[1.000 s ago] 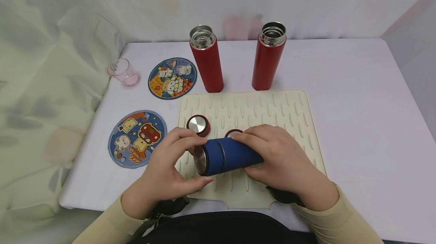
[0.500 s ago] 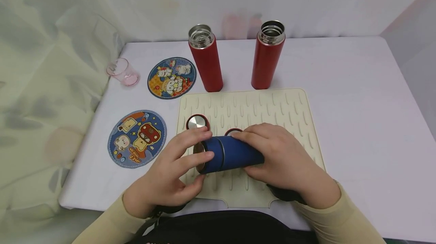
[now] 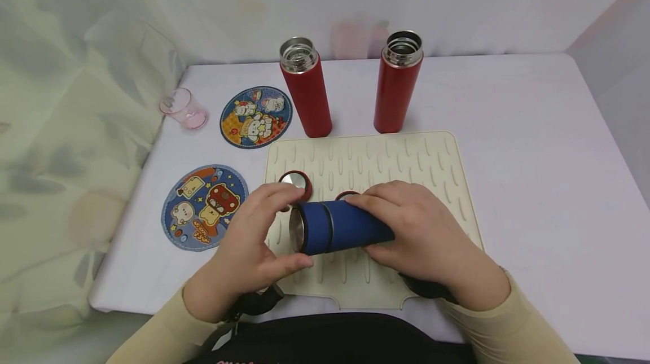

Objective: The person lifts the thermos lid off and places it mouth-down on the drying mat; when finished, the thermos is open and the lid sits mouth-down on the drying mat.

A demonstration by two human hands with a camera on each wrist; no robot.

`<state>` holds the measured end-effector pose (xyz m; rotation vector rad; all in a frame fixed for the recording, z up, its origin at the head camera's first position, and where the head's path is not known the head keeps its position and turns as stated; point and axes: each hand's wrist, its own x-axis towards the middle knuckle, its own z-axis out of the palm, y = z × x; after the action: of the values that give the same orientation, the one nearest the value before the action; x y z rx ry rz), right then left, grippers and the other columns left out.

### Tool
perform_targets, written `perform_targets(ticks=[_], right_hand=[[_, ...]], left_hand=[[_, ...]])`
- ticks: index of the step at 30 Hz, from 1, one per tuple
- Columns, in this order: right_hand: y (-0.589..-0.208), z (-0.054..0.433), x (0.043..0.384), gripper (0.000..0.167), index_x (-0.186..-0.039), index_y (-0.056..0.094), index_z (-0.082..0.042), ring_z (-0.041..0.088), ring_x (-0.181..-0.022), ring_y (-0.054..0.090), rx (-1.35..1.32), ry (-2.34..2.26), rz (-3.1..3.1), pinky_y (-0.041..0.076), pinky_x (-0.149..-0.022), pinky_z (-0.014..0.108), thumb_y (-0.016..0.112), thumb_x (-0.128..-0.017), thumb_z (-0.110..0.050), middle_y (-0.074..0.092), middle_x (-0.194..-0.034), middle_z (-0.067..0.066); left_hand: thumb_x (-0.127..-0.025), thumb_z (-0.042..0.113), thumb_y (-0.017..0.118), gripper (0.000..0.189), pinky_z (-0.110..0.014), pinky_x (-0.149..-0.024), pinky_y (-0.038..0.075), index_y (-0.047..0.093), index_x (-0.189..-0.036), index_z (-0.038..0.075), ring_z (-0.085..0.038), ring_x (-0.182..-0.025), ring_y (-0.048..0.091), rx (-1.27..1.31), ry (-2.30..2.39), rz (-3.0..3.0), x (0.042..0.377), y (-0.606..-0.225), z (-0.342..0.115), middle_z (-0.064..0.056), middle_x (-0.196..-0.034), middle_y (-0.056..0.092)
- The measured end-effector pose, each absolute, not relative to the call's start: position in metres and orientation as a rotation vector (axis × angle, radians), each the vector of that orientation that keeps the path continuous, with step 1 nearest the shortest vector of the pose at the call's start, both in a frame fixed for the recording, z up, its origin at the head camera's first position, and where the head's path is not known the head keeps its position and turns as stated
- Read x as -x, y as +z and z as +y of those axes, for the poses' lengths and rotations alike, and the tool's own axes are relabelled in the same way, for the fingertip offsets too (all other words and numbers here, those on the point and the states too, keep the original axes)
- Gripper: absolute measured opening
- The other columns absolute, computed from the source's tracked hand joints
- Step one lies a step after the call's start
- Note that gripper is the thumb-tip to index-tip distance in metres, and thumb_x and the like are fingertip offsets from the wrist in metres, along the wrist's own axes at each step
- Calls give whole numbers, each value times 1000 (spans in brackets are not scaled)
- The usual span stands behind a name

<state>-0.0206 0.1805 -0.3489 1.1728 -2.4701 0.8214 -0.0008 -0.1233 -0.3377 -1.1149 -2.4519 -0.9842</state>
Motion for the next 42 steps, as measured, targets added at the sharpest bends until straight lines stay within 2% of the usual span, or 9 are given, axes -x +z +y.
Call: perform_targets(ticks=[5, 10, 13, 17, 22, 29, 32, 36, 42], right_hand=[[-348, 182, 23, 77, -135, 76, -15, 23, -108, 74, -1168, 818, -2459, 57, -95, 40, 102, -62, -16, 78, -121, 1], [-347, 184, 23, 76, -135, 76, -15, 22, -108, 75, -1162, 815, -2468, 57, -95, 40, 101, -63, -15, 77, -121, 0], [-346, 183, 22, 76, -135, 76, -15, 22, -108, 75, -1163, 801, -2475, 58, -94, 41, 102, -63, -16, 77, -121, 1], [-346, 183, 22, 76, -134, 76, -15, 22, -106, 75, -1166, 788, -2480, 60, -92, 44, 102, -63, -17, 77, -120, 1], [-345, 183, 21, 76, -134, 77, -14, 24, -104, 75, -1173, 782, -2468, 63, -87, 49, 101, -62, -15, 77, -118, 1], [-349, 182, 21, 76, -134, 77, -14, 24, -104, 74, -1193, 791, -2472, 63, -87, 50, 101, -62, -14, 77, -119, 3], [-349, 182, 22, 77, -134, 77, -14, 25, -105, 74, -1183, 780, -2478, 63, -87, 51, 102, -61, -15, 77, -119, 3], [-347, 184, 22, 79, -135, 76, -14, 25, -105, 75, -1161, 767, -2484, 62, -88, 49, 103, -61, -16, 78, -120, 2], [-345, 185, 22, 78, -135, 77, -14, 25, -105, 75, -1164, 765, -2478, 62, -89, 48, 103, -62, -16, 78, -120, 3]], left_hand=[[-86, 26, 94, 74, -54, -122, 50, 59, -150, 12, -39, -154, 50, 1420, -1002, -2313, 3, -341, -126, -21, -160, 57], [-97, 2, 76, 51, -52, -125, 46, 65, -147, 9, -45, -160, 44, 1546, -957, -2225, 5, -341, -126, -25, -162, 57], [-99, 2, 75, 46, -50, -123, 49, 69, -144, 9, -44, -155, 52, 1533, -929, -2224, 7, -339, -127, -25, -159, 60], [-90, 5, 88, 53, -46, -117, 54, 73, -141, 9, -40, -146, 62, 1489, -910, -2259, 7, -337, -129, -22, -154, 65], [-80, 26, 102, 69, -40, -105, 63, 74, -140, 8, -29, -130, 74, 1358, -871, -2323, 6, -336, -128, -17, -145, 72], [-77, 52, 101, 76, -36, -92, 67, 75, -133, 8, -18, -110, 78, 1150, -821, -2383, 4, -337, -125, -5, -124, 81], [-76, 45, 102, 78, -41, -106, 62, 72, -138, 10, -25, -127, 72, 1220, -867, -2388, 4, -338, -126, -10, -140, 75], [-84, 21, 96, 69, -50, -123, 50, 67, -146, 14, -38, -150, 55, 1432, -899, -2351, 5, -339, -127, -20, -160, 59], [-88, -2, 81, 56, -49, -122, 51, 72, -141, 14, -38, -147, 59, 1487, -863, -2312, 6, -341, -126, -19, -156, 63]])
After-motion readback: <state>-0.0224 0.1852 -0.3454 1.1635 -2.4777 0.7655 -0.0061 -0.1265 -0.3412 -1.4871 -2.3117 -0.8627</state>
